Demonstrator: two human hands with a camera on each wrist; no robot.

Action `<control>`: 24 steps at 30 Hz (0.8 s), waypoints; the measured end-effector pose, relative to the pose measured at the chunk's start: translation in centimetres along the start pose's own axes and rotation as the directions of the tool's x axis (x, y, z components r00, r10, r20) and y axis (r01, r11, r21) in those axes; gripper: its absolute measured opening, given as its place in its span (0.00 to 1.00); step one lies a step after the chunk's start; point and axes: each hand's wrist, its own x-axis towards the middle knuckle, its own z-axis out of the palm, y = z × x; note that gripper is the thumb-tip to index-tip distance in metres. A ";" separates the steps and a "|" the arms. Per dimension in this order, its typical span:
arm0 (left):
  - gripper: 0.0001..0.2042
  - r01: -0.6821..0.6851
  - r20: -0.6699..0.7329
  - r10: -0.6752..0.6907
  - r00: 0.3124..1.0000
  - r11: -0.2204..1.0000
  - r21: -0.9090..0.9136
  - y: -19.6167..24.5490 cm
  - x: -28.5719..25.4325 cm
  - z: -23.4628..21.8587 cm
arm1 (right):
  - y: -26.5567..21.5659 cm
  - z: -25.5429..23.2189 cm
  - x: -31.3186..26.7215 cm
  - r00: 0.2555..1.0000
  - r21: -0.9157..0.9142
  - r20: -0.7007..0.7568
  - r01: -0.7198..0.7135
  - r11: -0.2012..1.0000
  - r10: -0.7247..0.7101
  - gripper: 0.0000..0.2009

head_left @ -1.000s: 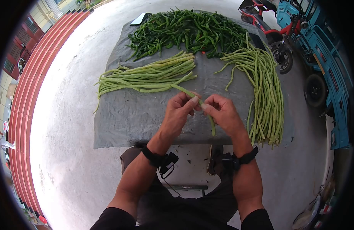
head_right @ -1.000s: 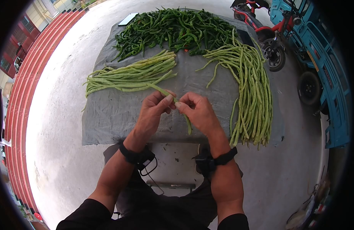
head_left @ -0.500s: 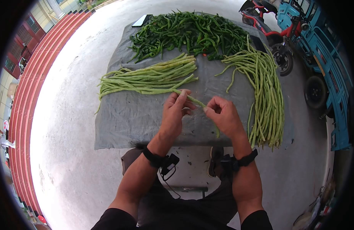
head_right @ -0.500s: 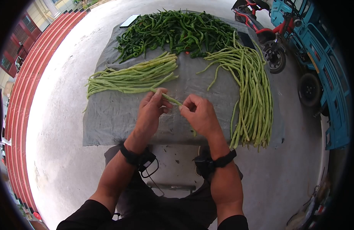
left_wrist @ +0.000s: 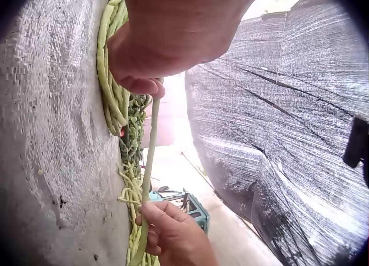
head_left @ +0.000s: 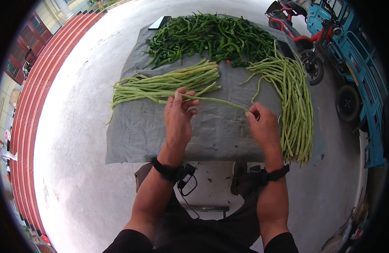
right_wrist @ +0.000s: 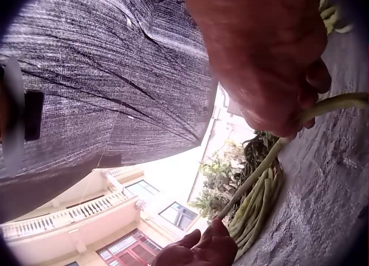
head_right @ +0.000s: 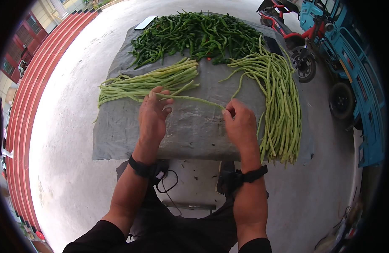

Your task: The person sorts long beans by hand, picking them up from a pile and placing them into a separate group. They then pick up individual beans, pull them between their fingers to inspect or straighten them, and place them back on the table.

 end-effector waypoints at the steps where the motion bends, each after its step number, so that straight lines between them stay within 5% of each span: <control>1: 0.19 -0.004 -0.007 0.004 1.000 1.000 -0.011 0.1 0.1 -0.1 | 0.3 -0.3 0.1 1.000 -0.006 -0.006 -0.010 1.000 0.010 0.08; 9: 0.18 -0.106 -0.092 0.102 0.990 0.994 -0.037 1.0 0.7 -0.5 | 2.0 -1.3 0.3 0.998 -0.036 -0.034 -0.056 0.998 0.055 0.08; 24: 0.15 -0.266 -0.189 0.261 0.947 0.964 0.001 2.6 2.2 -2.5 | 1.6 -1.9 -0.1 0.976 0.192 0.219 -0.054 0.980 0.011 0.09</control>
